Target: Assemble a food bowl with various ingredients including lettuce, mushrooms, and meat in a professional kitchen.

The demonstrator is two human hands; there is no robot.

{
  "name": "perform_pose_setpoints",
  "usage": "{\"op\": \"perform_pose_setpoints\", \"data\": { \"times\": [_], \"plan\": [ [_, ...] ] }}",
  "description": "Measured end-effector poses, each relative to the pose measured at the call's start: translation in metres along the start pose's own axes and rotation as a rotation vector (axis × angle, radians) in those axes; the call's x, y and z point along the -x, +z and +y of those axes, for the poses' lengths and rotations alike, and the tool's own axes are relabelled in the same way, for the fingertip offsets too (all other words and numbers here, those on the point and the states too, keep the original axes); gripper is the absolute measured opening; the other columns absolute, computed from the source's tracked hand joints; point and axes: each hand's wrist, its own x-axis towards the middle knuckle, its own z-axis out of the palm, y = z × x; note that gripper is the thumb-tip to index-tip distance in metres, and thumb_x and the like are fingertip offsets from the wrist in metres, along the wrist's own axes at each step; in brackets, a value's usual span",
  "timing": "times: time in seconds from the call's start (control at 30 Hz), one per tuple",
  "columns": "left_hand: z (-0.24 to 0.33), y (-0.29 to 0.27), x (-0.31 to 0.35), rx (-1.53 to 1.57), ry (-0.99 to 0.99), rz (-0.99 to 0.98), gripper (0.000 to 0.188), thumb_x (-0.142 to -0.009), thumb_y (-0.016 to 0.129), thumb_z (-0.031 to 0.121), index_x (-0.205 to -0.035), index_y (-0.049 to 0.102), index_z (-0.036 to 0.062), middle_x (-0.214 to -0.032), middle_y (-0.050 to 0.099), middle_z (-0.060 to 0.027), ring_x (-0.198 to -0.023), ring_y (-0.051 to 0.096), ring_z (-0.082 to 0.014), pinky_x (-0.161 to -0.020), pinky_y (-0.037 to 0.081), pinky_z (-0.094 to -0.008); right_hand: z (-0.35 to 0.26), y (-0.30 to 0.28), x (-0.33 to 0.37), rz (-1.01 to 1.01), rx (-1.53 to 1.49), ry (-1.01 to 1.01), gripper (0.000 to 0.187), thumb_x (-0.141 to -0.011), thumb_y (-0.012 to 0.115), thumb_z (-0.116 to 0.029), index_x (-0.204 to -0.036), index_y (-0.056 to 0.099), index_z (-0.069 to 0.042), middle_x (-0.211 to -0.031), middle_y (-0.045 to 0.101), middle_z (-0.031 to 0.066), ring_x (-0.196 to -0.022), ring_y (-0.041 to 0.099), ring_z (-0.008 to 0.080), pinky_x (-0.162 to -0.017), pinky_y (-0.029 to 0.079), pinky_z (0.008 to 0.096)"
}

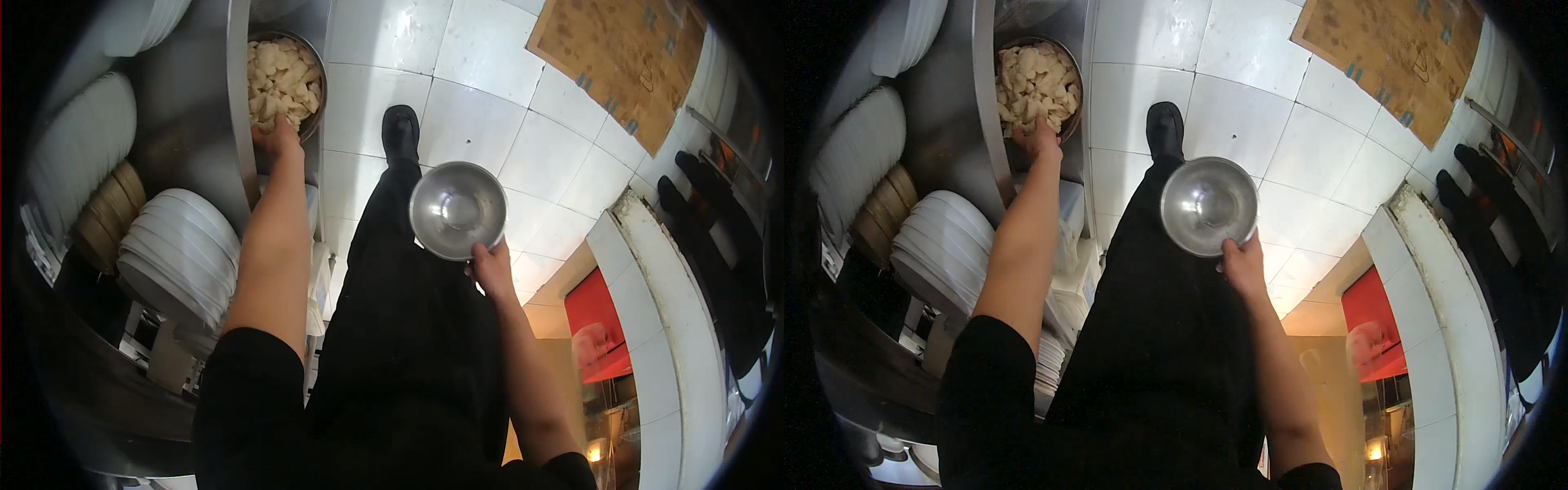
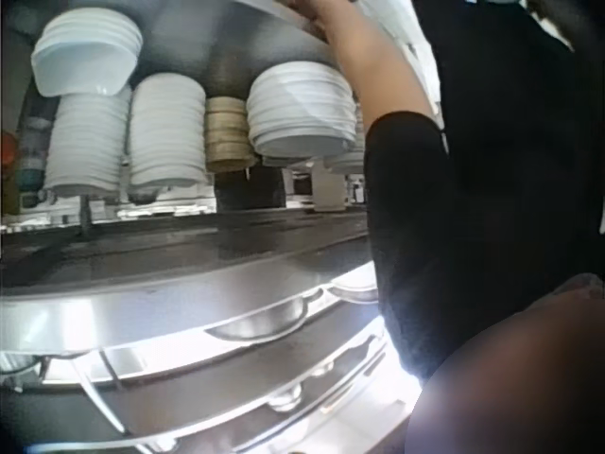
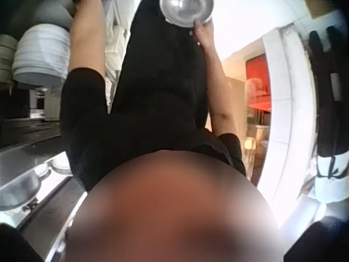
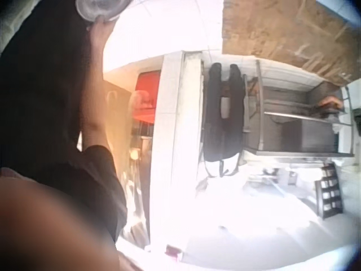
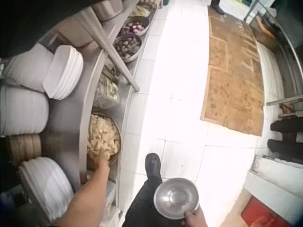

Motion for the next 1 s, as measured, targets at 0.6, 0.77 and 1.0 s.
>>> {"op": "perform_pose_setpoints", "data": {
  "times": [0.6, 0.77, 1.0],
  "plan": [
    [-0.010, -0.018, -0.008, -0.697, 0.370, 0.082, 0.068, -0.080, 0.077, 0.045, -0.133, 0.054, 0.0077, -0.129, 0.061, -0.0195, -0.117, 0.060, -0.0395, -0.099, 0.048, -0.0478, -0.103, 0.104, -0.072, -0.172, 0.680, -0.344, 0.066, -0.086, 0.056, -0.024, -0.144, 0.033, -0.003, -0.101, 0.067, 0.0335, -0.095, 0.064, 0.0515, -0.089, 0.049, 0.0561],
    [-0.024, -0.027, -0.005, -0.811, 0.534, 0.081, 0.044, -0.087, 0.071, 0.042, -0.118, 0.061, 0.0124, -0.114, 0.067, -0.0166, -0.105, 0.064, -0.0375, -0.087, 0.051, -0.0511, -0.108, 0.115, -0.078, -0.212, 0.735, -0.334, 0.066, -0.087, 0.057, -0.026, -0.143, 0.033, -0.004, -0.102, 0.067, 0.0323, -0.097, 0.065, 0.0504, -0.089, 0.049, 0.0555],
    [-0.034, -0.037, -0.005, -0.689, 0.673, 0.187, 0.036, -0.090, 0.069, 0.038, -0.113, 0.064, 0.0113, -0.106, 0.069, -0.0168, -0.101, 0.065, -0.0385, -0.084, 0.051, -0.0484, -0.111, 0.131, -0.093, -0.208, 0.771, -0.378, 0.065, -0.087, 0.058, -0.028, -0.141, 0.034, -0.002, -0.103, 0.068, 0.0310, -0.096, 0.066, 0.0487, -0.089, 0.050, 0.0546]
  ]
}}
